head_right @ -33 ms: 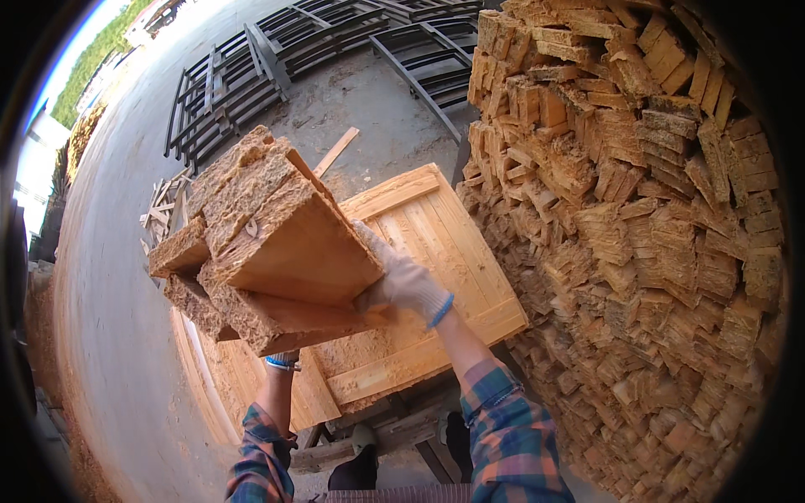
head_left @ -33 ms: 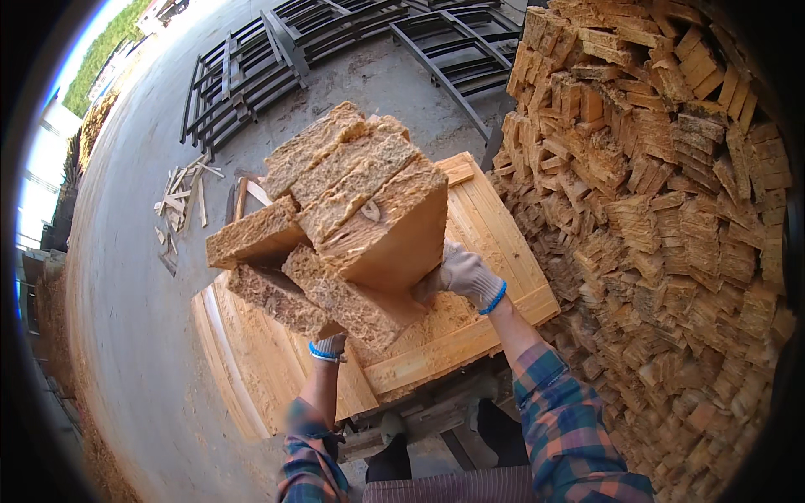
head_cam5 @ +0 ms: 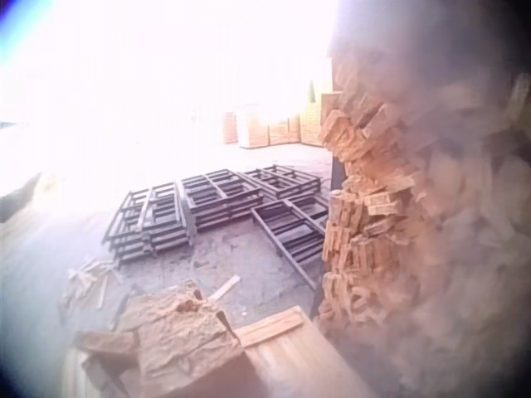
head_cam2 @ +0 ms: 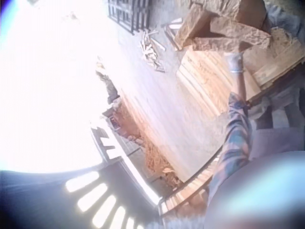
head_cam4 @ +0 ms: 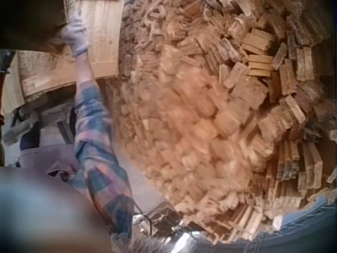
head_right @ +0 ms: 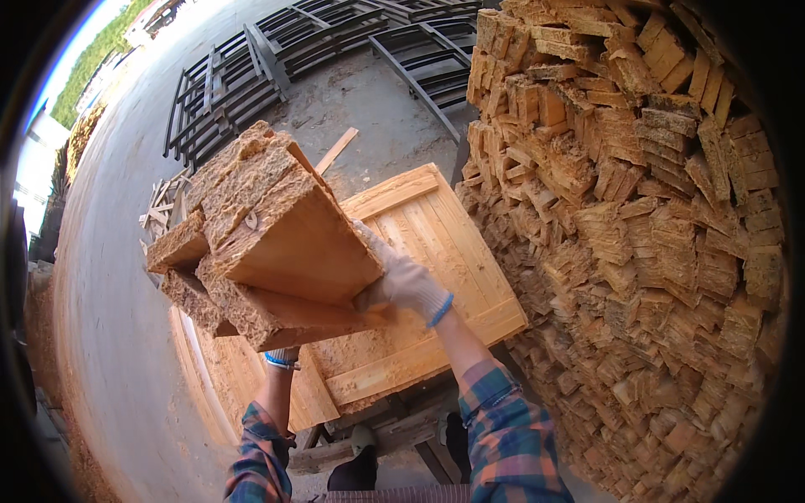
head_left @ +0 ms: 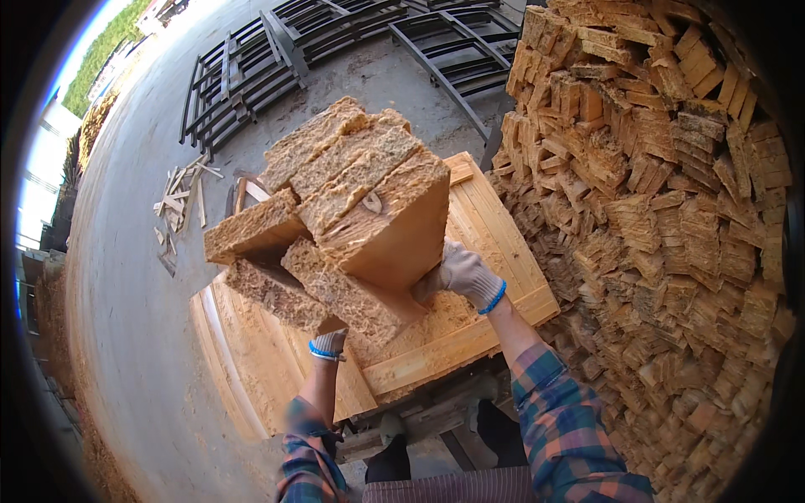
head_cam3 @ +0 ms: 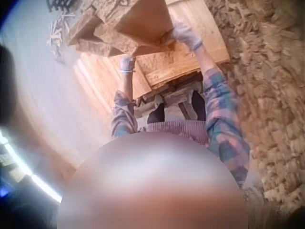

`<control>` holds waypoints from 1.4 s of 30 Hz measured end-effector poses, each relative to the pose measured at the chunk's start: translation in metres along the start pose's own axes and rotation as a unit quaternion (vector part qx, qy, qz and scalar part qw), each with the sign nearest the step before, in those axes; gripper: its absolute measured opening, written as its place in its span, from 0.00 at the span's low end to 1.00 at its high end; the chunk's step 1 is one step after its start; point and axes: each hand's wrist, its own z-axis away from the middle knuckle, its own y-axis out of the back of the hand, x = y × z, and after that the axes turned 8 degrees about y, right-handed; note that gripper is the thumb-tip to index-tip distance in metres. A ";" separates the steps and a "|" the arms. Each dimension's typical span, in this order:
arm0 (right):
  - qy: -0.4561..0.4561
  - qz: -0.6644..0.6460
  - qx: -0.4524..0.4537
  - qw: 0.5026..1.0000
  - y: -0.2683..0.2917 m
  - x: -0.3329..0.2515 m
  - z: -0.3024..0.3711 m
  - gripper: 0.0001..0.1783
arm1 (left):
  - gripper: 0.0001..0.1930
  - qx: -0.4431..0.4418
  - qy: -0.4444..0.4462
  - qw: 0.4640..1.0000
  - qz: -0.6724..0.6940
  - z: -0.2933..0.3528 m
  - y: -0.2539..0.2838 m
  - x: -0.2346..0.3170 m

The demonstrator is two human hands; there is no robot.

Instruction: The person repeatedly picks up wooden planks from a large pile and places them onto a wooden pallet. They arrange the planks in layers, alternating orientation to build a stable stack. The person wears gloves and works in a covered warehouse area with a concrete floor.

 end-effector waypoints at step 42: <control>-0.380 -0.175 0.138 0.897 0.070 0.127 0.060 0.28 | 0.19 -0.081 0.508 0.748 0.419 -0.056 0.123 0.199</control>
